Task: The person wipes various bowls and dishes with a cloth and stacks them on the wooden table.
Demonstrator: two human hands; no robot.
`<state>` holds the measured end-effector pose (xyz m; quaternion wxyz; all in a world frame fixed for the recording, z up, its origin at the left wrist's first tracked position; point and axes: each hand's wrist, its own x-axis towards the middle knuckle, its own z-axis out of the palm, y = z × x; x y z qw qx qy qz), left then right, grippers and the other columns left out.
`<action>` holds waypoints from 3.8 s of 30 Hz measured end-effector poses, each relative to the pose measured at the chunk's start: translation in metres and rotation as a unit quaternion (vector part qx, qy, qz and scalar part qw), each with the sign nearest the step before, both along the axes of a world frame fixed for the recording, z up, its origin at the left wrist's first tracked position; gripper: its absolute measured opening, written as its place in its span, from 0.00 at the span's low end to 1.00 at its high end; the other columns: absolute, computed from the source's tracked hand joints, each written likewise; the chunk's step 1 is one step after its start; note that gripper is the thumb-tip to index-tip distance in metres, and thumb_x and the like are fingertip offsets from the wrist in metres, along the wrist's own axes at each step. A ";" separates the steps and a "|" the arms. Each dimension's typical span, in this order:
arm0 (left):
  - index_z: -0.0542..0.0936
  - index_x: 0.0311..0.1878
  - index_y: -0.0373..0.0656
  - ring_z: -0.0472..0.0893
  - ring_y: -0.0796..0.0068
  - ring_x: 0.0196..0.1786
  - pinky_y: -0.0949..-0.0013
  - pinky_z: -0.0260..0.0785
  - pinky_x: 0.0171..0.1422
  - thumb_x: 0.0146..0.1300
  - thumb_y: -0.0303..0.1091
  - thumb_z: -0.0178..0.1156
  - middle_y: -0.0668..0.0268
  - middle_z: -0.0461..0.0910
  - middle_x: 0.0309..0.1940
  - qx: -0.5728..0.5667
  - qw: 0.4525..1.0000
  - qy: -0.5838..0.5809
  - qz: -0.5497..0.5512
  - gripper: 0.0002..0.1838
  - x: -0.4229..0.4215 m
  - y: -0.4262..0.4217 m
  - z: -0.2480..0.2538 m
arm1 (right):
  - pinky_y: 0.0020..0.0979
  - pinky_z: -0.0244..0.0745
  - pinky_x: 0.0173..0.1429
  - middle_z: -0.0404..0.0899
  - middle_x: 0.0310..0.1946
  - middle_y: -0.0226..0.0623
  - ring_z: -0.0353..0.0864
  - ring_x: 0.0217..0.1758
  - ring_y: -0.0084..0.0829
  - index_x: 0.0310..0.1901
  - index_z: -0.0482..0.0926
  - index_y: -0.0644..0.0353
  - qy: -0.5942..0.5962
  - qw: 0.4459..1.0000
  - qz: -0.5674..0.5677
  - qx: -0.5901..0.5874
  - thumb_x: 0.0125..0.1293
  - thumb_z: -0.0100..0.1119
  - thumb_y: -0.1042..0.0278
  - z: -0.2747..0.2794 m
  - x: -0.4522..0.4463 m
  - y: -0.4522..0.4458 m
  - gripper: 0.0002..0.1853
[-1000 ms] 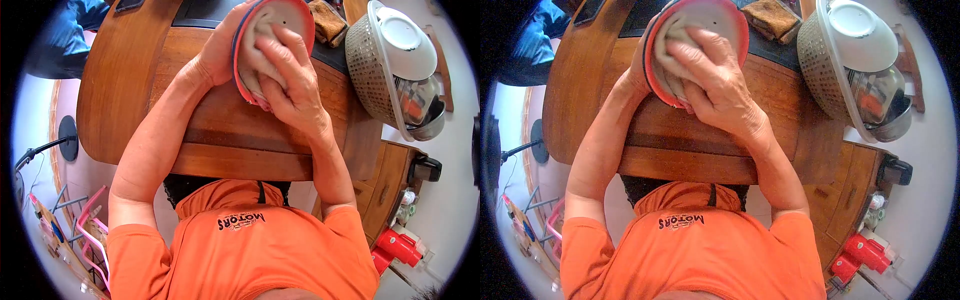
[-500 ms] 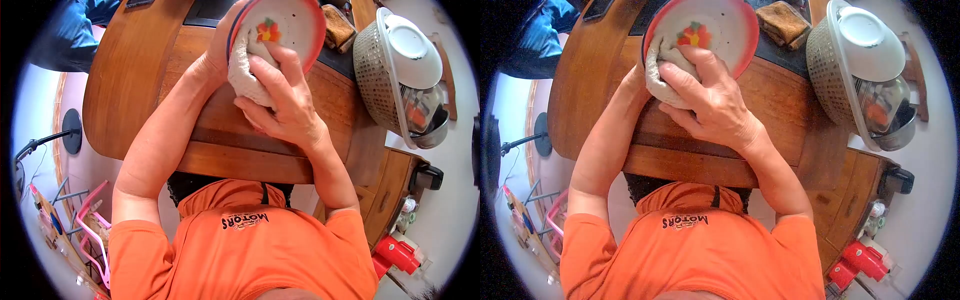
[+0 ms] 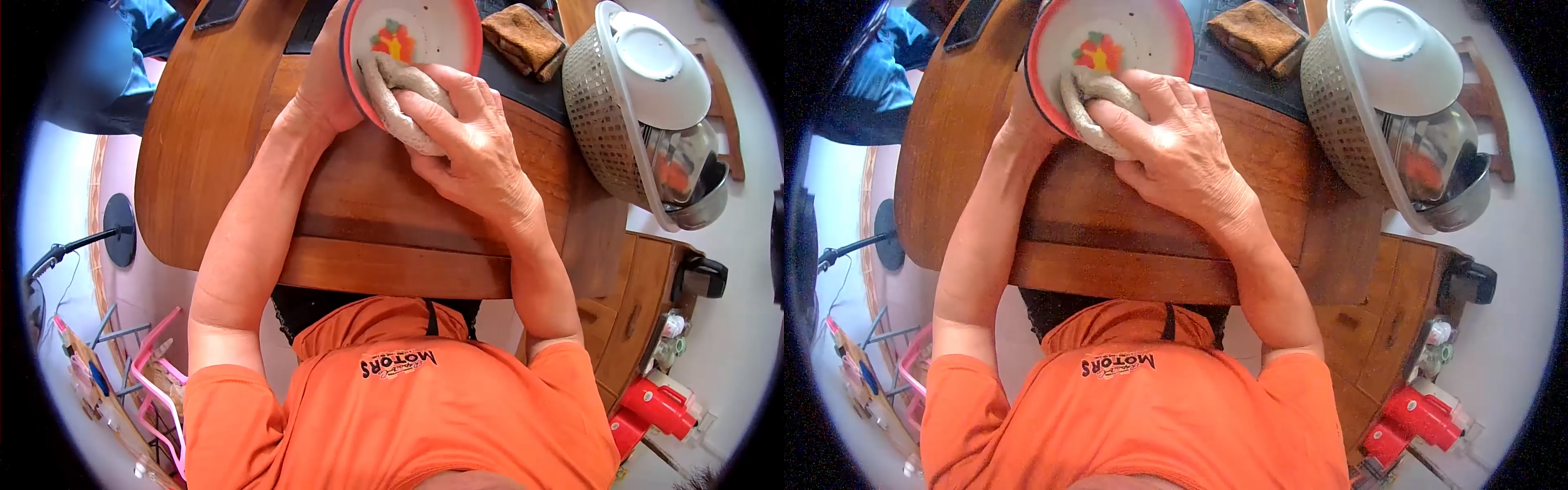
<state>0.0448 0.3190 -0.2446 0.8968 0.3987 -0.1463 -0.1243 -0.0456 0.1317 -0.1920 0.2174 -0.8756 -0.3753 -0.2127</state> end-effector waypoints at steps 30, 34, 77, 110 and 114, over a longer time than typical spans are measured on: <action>0.77 0.65 0.43 0.79 0.73 0.58 0.69 0.71 0.67 0.75 0.66 0.47 0.63 0.81 0.57 0.049 0.992 0.087 -0.078 0.35 -0.066 -0.039 0.058 | 0.44 0.71 0.64 0.66 0.62 0.52 0.71 0.62 0.50 0.60 0.80 0.61 -0.198 0.969 -0.018 0.145 0.58 0.72 0.70 0.005 0.025 -0.014 0.26; 0.75 0.68 0.41 0.79 0.72 0.59 0.68 0.72 0.68 0.70 0.71 0.51 0.59 0.81 0.59 0.052 0.994 0.025 -0.098 0.41 -0.052 -0.033 0.036 | 0.43 0.68 0.63 0.67 0.58 0.52 0.70 0.59 0.49 0.63 0.74 0.65 -0.165 0.960 -0.150 0.170 0.67 0.65 0.74 -0.002 0.031 -0.029 0.23; 0.68 0.74 0.37 0.74 0.59 0.69 0.56 0.67 0.75 0.68 0.80 0.35 0.54 0.73 0.70 0.010 0.988 0.129 -0.085 0.53 -0.042 -0.006 0.033 | 0.36 0.82 0.53 0.85 0.46 0.45 0.86 0.48 0.35 0.60 0.72 0.64 0.192 0.897 -0.127 0.378 0.59 0.77 0.65 -0.013 0.033 -0.039 0.31; 0.63 0.74 0.36 0.76 0.63 0.64 0.62 0.68 0.69 0.72 0.39 0.53 0.53 0.76 0.62 0.201 0.906 -0.266 0.260 0.31 -0.060 -0.031 0.037 | 0.27 0.79 0.21 0.85 0.35 0.40 0.84 0.25 0.28 0.54 0.76 0.66 0.500 0.642 0.006 0.582 0.76 0.59 0.59 -0.003 0.023 -0.026 0.17; 0.58 0.76 0.38 0.75 0.62 0.65 0.59 0.68 0.70 0.74 0.40 0.51 0.52 0.73 0.64 0.178 0.906 -0.269 0.273 0.32 -0.057 -0.034 0.037 | 0.31 0.85 0.30 0.84 0.44 0.40 0.86 0.35 0.30 0.60 0.72 0.65 0.543 0.601 0.038 0.586 0.76 0.58 0.56 -0.005 0.021 -0.028 0.22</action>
